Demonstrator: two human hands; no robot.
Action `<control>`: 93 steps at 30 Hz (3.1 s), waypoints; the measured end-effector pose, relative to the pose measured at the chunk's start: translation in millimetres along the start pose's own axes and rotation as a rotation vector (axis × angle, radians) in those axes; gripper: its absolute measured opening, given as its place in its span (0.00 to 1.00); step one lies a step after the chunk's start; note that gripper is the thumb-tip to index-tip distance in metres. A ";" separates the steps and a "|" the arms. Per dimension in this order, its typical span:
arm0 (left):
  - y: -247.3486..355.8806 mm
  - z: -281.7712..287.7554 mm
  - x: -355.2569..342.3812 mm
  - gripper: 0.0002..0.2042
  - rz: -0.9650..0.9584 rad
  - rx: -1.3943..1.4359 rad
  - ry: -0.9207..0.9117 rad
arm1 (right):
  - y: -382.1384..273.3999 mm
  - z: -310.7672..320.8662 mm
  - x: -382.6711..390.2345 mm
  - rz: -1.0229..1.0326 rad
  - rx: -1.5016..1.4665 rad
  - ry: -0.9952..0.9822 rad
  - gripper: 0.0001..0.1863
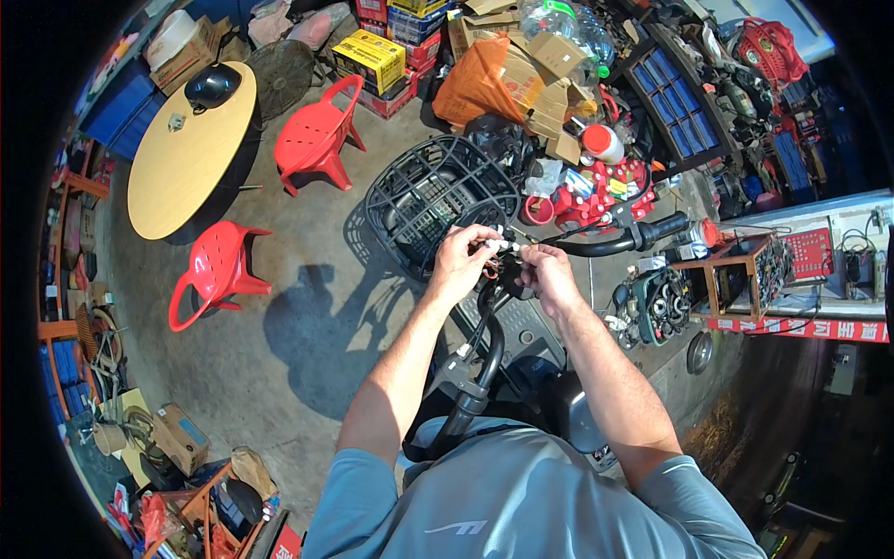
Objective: The recorder is repairing the wiring and components of an electric scooter.
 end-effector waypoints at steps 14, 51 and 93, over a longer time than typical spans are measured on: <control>-6.7 -1.7 -0.5 0.07 -0.006 0.031 -0.010 | 5.3 4.2 -4.2 -0.018 -0.015 -0.040 0.11; -23.9 6.9 2.8 0.06 0.259 0.674 -0.198 | 18.7 -6.8 1.8 0.285 0.126 -0.050 0.06; -8.4 4.0 5.3 0.07 0.247 0.527 -0.149 | 22.8 7.0 5.5 0.094 -0.366 -0.330 0.04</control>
Point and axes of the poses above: each hand's wrist, its own x-axis away from the middle knuckle, its own z-axis out of the back of the hand, y = z × x, the point moved 1 cm from there along -x, towards the middle knuckle, and after that the axes turned 1 degree about -x, right-handed, at the moved point
